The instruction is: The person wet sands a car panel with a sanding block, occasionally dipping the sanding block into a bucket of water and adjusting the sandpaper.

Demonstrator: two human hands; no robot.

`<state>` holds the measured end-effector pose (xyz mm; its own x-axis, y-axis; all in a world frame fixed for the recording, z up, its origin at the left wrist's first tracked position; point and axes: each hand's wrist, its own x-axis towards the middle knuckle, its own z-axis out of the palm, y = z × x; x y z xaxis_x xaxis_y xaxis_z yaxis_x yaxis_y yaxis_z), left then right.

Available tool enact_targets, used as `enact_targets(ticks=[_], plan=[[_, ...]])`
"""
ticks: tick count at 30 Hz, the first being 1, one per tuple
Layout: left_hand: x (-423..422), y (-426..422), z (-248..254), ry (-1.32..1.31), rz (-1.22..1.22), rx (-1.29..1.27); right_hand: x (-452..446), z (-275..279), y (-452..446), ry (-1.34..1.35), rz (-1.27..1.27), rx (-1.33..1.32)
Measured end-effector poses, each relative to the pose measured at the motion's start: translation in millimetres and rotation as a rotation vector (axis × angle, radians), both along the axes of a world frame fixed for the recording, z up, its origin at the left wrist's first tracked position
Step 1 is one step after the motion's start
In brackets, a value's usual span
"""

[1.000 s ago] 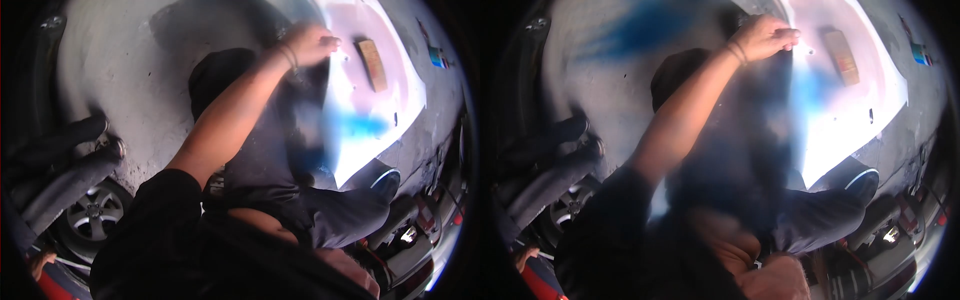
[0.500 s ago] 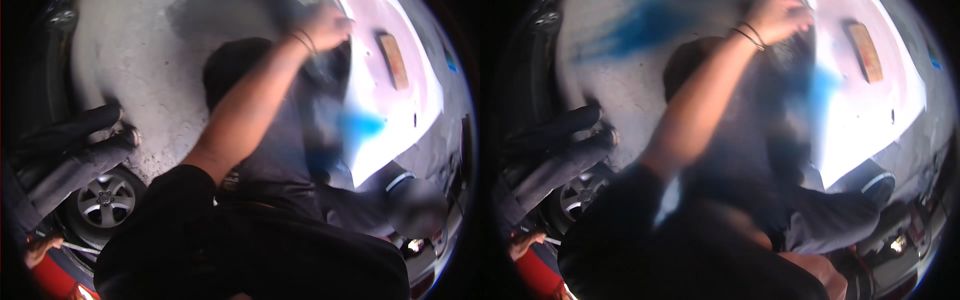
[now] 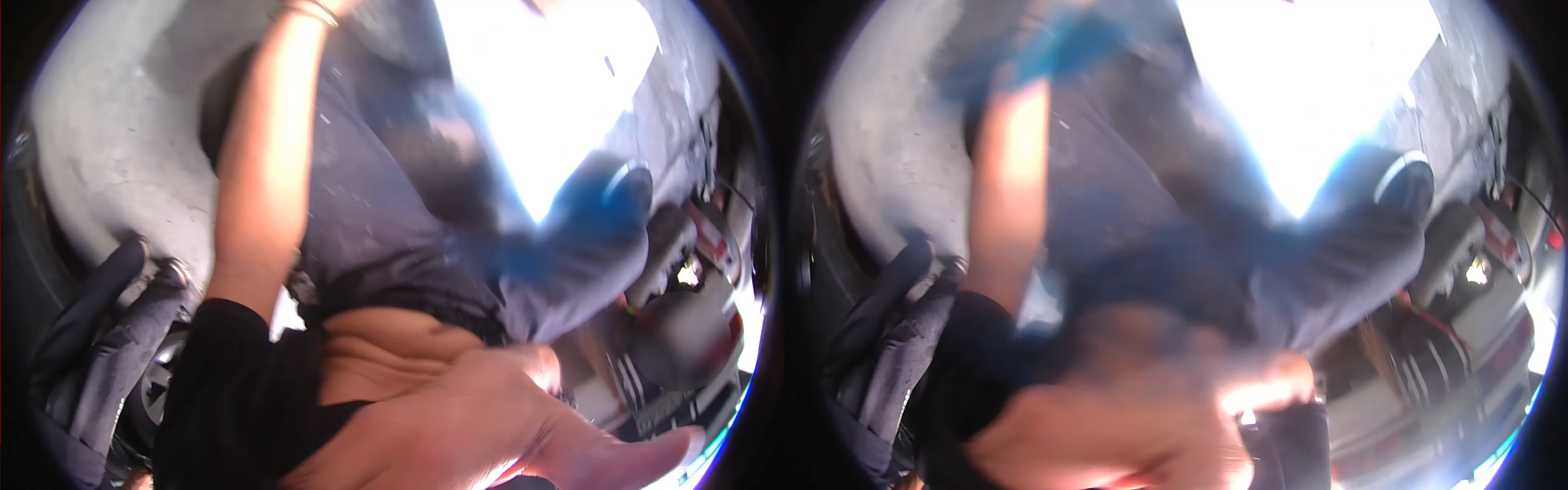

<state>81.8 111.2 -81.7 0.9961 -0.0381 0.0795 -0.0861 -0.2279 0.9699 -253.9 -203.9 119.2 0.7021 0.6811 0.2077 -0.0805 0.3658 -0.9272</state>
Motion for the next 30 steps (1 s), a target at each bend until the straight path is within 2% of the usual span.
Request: enact_targets(ticks=[2, 4, 8, 10, 13, 14, 15, 16, 17, 18, 19, 20, 21, 22, 23, 24, 25, 26, 27, 29, 30], plan=[[13.0, 4.3, -30.5, 0.069, 0.09, 0.101, 38.7, -23.6, 15.6, -0.144, 0.059, 0.078], [9.9, 4.7, -18.7, -0.087, 0.021, 0.038, 57.9, -33.3, 29.7, -0.258, 0.116, 0.131], [1.8, -0.6, 3.3, 0.246, -0.043, 0.21, 116.2, -45.0, 68.8, -0.445, 0.221, 0.257], [-6.8, 2.4, 7.4, 0.346, -0.141, 0.607, 138.5, -52.9, 90.1, -0.507, 0.31, 0.338], [-5.6, -21.4, -6.4, 0.368, -0.11, 0.586, 157.1, -51.5, 81.2, -0.606, 0.345, 0.31], [-1.5, -25.4, -15.2, 0.343, -0.174, 0.603, 160.0, -43.4, 69.2, -0.641, 0.34, 0.244], [-0.1, -24.9, -16.1, 0.31, -0.216, 0.556, 163.5, -34.1, 61.6, -0.687, 0.336, 0.18], [-1.9, -31.3, -17.2, 0.343, -0.187, 0.398, 161.1, -21.8, 48.3, -0.718, 0.335, 0.113], [-2.1, -38.8, -11.7, 0.369, -0.177, 0.379, 161.8, -4.5, 45.0, -0.754, 0.336, 0.061], [-0.9, -39.0, -5.6, 0.404, -0.151, 0.387, 171.4, -11.6, 45.0, -0.465, 0.525, 0.173], [-5.2, -46.2, -14.8, 0.388, -0.075, 0.308, 180.1, 9.8, 39.3, -0.337, 0.475, -0.534], [-10.4, -51.7, -22.2, 0.363, 0.008, 0.23, 192.6, 19.0, 44.0, -0.457, 0.237, -0.861], [-17.3, -56.3, -14.7, 0.378, 0.008, 0.189, 203.6, 4.3, 37.1, -0.29, 0.003, -1.023], [-22.0, -62.4, -14.0, 0.414, 0.049, 0.199, 233.2, -22.4, 24.9, -0.764, -0.201, -1.255], [-22.0, -63.2, -22.6, 0.381, 0.035, 0.21, 276.4, -43.6, 24.3, -0.812, -0.328, -1.235], [-18.3, -68.5, -32.5, 0.352, 0.019, 0.23, 314.2, -74.6, 20.4, -0.833, -0.56, -1.206], [-19.1, -69.6, -26.7, 0.338, 0.024, 0.231, 338.8, -86.5, 31.2, -0.917, -0.634, -1.191], [-24.6, -71.8, -18.5, 0.414, 0.133, 0.068, 358.2, -95.0, 40.4, -0.999, -0.707, -1.173], [-27.5, -75.3, -14.9, 0.491, 0.241, -0.097, 375.2, -106.2, 47.7, -1.007, -0.708, -1.169], [-25.8, -78.4, -19.7, 0.48, 0.267, -0.135, 392.2, -120.7, 62.0, -0.978, -0.427, -1.314], [-25.4, -80.6, -23.8, 0.476, 0.29, -0.171, 388.8, -126.3, 62.4, -0.98, -0.425, -1.315]])
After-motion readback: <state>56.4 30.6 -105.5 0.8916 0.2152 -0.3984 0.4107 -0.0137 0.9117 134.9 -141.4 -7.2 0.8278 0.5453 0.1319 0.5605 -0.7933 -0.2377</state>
